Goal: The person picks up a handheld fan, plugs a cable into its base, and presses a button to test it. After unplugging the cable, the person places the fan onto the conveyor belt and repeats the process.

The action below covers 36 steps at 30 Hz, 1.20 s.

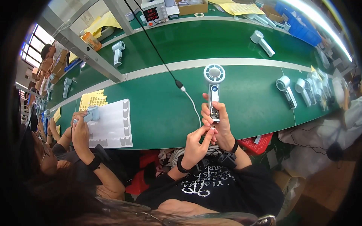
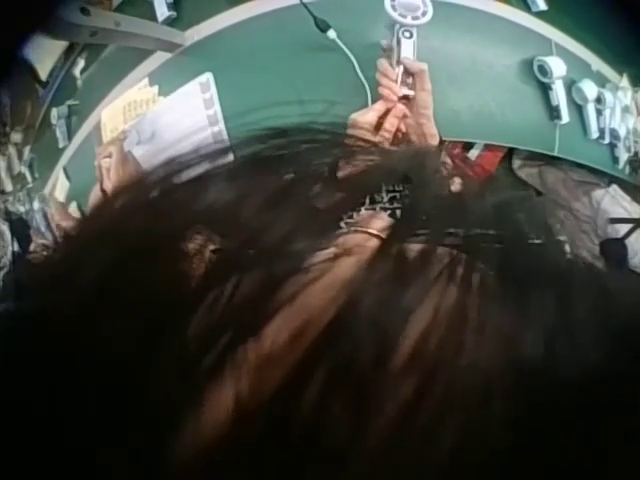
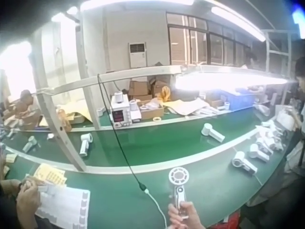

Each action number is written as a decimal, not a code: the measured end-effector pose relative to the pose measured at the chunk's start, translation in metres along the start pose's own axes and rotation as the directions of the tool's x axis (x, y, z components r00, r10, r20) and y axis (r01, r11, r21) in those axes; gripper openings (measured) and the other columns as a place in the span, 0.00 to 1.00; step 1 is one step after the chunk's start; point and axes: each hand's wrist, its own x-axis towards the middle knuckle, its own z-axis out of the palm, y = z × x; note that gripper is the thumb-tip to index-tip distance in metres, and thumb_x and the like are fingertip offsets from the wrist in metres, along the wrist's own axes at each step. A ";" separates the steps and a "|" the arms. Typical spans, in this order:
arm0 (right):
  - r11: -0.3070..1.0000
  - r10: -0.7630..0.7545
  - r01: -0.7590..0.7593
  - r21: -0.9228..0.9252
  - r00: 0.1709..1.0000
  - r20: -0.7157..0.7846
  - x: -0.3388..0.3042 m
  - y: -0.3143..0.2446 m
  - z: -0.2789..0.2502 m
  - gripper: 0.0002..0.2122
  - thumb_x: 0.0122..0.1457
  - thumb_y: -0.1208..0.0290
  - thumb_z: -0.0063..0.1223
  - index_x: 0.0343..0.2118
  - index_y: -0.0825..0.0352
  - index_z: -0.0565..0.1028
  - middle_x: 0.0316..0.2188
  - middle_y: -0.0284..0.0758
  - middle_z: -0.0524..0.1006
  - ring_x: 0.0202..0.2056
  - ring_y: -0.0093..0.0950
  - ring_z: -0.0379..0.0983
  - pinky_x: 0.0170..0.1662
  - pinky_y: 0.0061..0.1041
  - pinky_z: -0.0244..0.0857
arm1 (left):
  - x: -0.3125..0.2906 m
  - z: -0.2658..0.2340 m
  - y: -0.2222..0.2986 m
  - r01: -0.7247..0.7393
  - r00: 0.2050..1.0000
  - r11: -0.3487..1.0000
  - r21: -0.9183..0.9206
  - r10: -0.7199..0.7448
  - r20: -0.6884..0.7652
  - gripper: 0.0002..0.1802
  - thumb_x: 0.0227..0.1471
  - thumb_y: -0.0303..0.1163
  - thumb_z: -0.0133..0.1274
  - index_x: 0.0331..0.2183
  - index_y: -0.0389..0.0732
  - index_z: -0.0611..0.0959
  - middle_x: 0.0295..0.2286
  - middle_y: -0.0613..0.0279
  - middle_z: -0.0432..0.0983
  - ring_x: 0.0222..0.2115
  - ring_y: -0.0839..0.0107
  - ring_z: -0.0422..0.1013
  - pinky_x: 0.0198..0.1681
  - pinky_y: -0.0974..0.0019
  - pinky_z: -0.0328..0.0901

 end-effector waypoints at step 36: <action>0.856 -0.061 0.217 -0.469 0.944 0.326 -0.005 0.003 0.016 0.32 0.55 0.62 0.58 0.56 0.71 0.54 0.37 0.45 0.70 0.34 0.35 0.76 0.45 0.48 0.73 | -0.010 -0.020 0.007 0.160 0.986 0.973 -0.164 -0.151 0.063 0.12 0.61 0.29 0.46 0.28 0.31 0.77 0.16 0.69 0.67 0.15 0.84 0.60 0.17 0.78 0.53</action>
